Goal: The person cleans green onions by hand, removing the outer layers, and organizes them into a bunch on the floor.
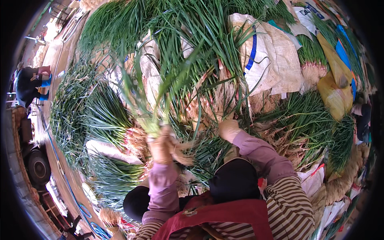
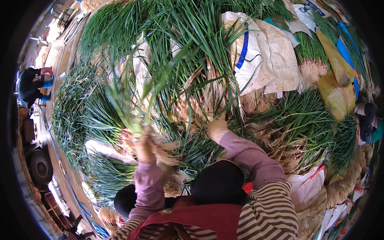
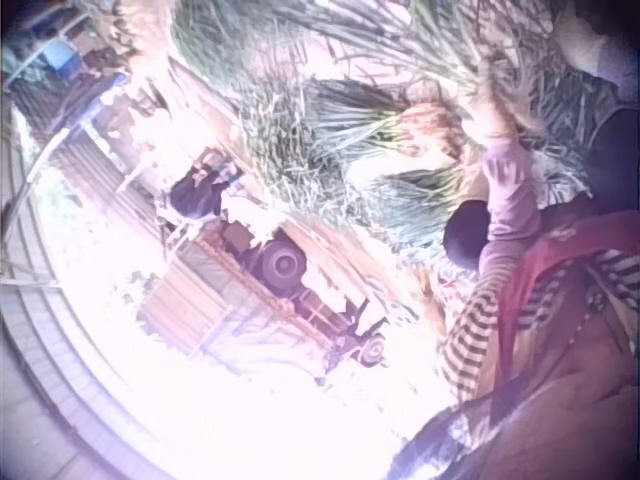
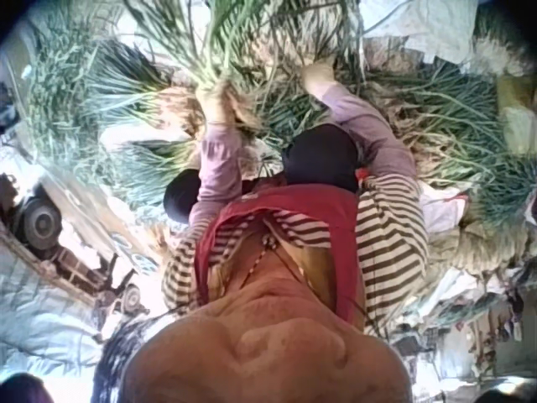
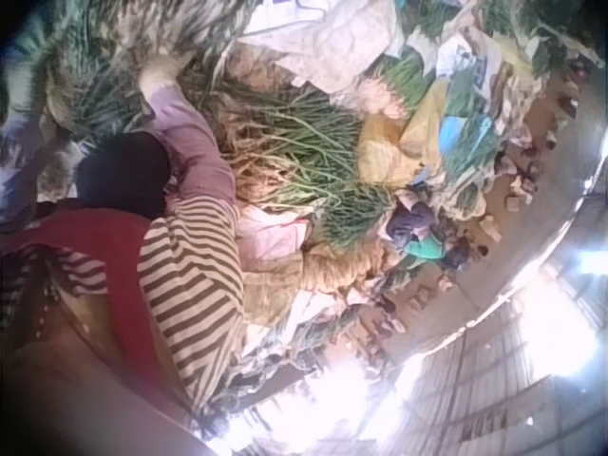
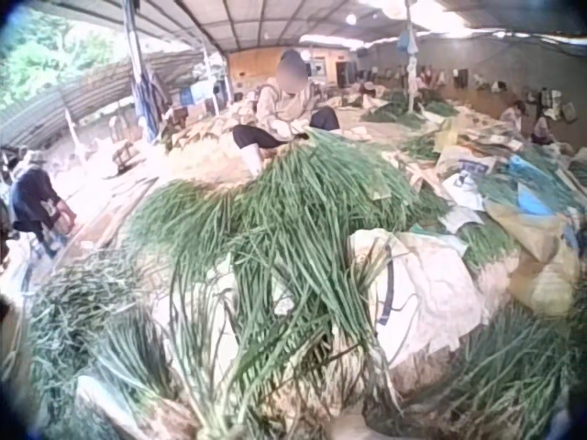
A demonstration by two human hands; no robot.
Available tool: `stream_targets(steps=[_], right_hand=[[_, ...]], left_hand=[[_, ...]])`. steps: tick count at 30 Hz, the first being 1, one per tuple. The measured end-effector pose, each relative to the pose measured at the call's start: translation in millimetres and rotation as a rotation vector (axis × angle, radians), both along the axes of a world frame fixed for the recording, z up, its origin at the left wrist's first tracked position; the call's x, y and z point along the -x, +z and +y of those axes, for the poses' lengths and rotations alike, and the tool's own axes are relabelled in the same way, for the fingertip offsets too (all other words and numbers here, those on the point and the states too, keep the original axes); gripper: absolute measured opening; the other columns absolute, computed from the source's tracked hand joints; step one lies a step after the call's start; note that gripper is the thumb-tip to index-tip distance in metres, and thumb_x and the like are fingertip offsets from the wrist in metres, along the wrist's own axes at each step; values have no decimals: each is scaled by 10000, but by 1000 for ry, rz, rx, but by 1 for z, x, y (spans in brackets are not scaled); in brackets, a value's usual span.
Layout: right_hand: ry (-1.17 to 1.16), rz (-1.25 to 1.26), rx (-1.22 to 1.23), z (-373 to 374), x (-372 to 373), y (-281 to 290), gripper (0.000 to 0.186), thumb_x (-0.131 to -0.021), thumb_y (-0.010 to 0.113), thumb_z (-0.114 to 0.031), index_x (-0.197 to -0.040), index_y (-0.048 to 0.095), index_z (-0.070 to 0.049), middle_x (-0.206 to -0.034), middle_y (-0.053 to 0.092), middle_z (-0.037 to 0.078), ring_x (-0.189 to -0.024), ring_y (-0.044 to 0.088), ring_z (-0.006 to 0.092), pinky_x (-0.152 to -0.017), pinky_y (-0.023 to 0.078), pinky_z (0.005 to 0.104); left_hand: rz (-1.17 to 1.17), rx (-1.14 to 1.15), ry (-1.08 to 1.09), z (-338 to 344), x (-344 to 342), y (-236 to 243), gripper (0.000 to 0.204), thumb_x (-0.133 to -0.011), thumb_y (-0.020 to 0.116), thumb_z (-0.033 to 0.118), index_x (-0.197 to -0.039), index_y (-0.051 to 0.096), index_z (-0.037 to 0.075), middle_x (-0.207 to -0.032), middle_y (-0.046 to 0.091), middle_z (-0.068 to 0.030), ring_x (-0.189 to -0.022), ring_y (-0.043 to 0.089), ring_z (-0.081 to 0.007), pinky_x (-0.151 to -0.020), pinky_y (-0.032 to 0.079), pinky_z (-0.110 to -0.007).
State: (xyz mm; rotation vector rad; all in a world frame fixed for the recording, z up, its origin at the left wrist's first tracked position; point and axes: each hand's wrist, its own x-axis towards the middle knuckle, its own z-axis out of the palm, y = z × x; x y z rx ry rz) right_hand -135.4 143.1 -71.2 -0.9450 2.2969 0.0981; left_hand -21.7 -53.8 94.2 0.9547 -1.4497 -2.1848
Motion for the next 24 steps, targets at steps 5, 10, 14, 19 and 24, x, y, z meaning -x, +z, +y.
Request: stream_targets(steps=[5, 10, 14, 19, 24], right_hand=[[-270, -273, 220, 26, 53, 43, 260, -837, 576, -225, -1008, 623, -34, -898, 656, 158, -857, 635, 259, -812, 483, 382], [-579, 470, 480, 13, 102, 59, 171, -839, 549, -163, -904, 604, -15, -805, 641, 130, -709, 633, 274, -673, 510, 403], [-535, 242, 353, 9, 110, 68, 144, -865, 513, -114, -901, 591, 2, -746, 640, 111, -693, 643, 231, -630, 521, 396], [-555, -396, 734, 16, 52, 90, 191, -886, 542, -136, -1004, 577, 10, -816, 631, 109, -694, 598, 115, -612, 505, 274], [-513, -559, 933, -1, -2, 84, 177, -830, 591, -124, -914, 540, 23, -797, 601, 156, -717, 594, 261, -661, 478, 374]], left_hand=[[676, -193, -22, -49, -4, 23, 197, -901, 570, 216, -1039, 522, 84, -668, 413, 51, -545, 355, -57, -453, 309, -208], [449, -408, -191, -21, 7, -26, 275, -880, 595, 230, -1075, 521, 49, -653, 450, 32, -502, 391, -77, -418, 335, -203], [81, -418, -305, 3, 6, -54, 240, -850, 629, 148, -1055, 566, 42, -634, 498, 15, -484, 460, -89, -421, 378, -205], [-68, -460, -306, 23, 6, -72, 230, -853, 584, 35, -1077, 556, -8, -1010, 658, -136, -518, 498, -70, -439, 385, -178], [-161, -296, -475, 33, 10, -69, 174, -825, 641, 40, -985, 607, -19, -838, 649, -47, -648, 580, -83, -576, 449, -203]])
